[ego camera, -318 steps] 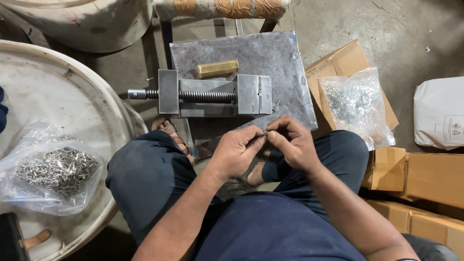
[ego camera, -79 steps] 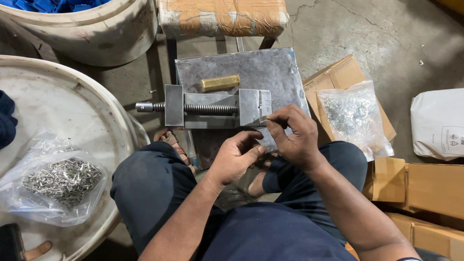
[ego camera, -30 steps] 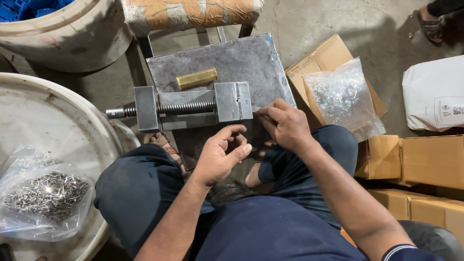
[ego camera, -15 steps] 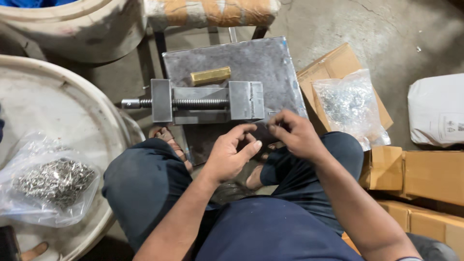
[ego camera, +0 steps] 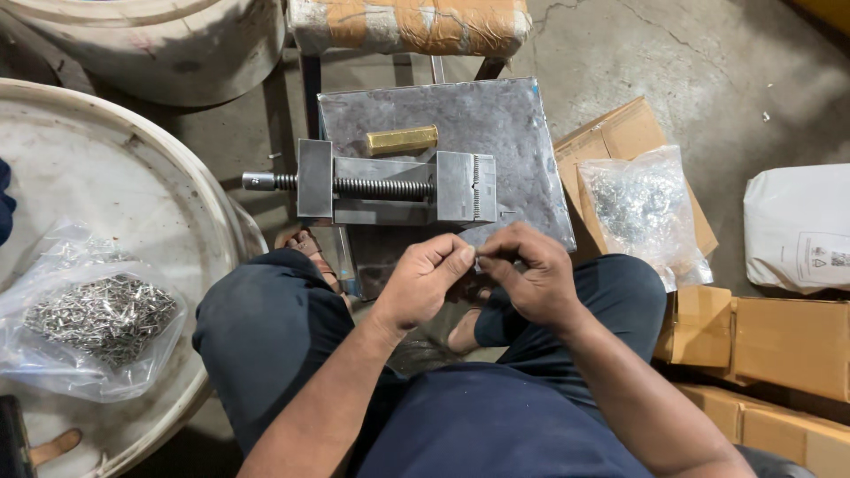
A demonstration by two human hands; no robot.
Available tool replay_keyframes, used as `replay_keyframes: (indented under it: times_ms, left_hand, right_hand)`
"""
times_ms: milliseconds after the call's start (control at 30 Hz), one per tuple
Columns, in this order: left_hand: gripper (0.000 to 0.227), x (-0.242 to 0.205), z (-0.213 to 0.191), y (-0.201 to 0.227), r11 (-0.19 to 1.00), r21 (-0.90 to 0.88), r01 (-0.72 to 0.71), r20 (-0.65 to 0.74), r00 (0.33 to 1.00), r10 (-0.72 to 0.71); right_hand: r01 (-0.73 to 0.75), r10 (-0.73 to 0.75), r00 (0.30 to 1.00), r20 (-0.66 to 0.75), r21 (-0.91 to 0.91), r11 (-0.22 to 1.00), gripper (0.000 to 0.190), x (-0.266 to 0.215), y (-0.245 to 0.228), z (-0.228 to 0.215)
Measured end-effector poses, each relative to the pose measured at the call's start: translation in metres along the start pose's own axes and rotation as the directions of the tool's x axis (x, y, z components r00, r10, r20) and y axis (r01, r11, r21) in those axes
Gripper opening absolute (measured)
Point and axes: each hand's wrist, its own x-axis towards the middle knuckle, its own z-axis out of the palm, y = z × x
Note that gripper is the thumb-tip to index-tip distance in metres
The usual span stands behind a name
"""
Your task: The person sits on the floor and uses a manual screw press to assemble small metal fasteners. They repeatedly pick up individual fasteners, place them into the press, and tighten the screw mechanism to secure the components. The person handles the fasteners one at a time, placing the finished items on the metal plate.
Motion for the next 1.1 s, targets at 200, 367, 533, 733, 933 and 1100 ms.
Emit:
replay_keyframes:
  times_ms: [200, 367, 533, 733, 933, 1100]
  left_hand:
    - [0.017, 0.005, 0.003, -0.004, 0.991, 0.134, -0.025, -0.102, 0.994, 0.039]
    - [0.020, 0.004, 0.007, 0.003, 0.988, 0.125, 0.095, -0.111, 0.990, -0.081]
    - [0.032, 0.003, 0.014, 0.012, 0.990, 0.038, 0.138, -0.101, 0.986, -0.133]
    - [0.035, 0.002, 0.016, 0.019, 0.982, 0.116, 0.153, -0.106, 0.984, -0.141]
    - [0.035, 0.003, 0.017, 0.018, 0.989, 0.100, 0.111, -0.091, 0.991, -0.102]
    - [0.035, 0.002, 0.016, 0.016, 0.990, 0.070, 0.121, -0.101, 0.988, -0.114]
  right_hand:
    - [0.002, -0.022, 0.997, -0.072, -0.274, 0.962, 0.010, 0.026, -0.014, -0.010]
    - [0.056, -0.061, 0.998, -0.001, -0.381, 0.923, 0.011, 0.037, -0.020, -0.015]
    - [0.049, -0.056, 0.998, -0.004, -0.430, 0.902, 0.012, 0.038, -0.019, -0.012]
    - [0.107, -0.133, 0.991, -0.030, -0.434, 0.895, 0.012, 0.037, -0.016, -0.007]
    - [0.078, -0.129, 0.988, -0.084, -0.447, 0.891, 0.014, 0.038, -0.017, -0.002]
    - [0.096, -0.162, 0.980, -0.111, -0.449, 0.888, 0.017, 0.037, -0.016, -0.001]
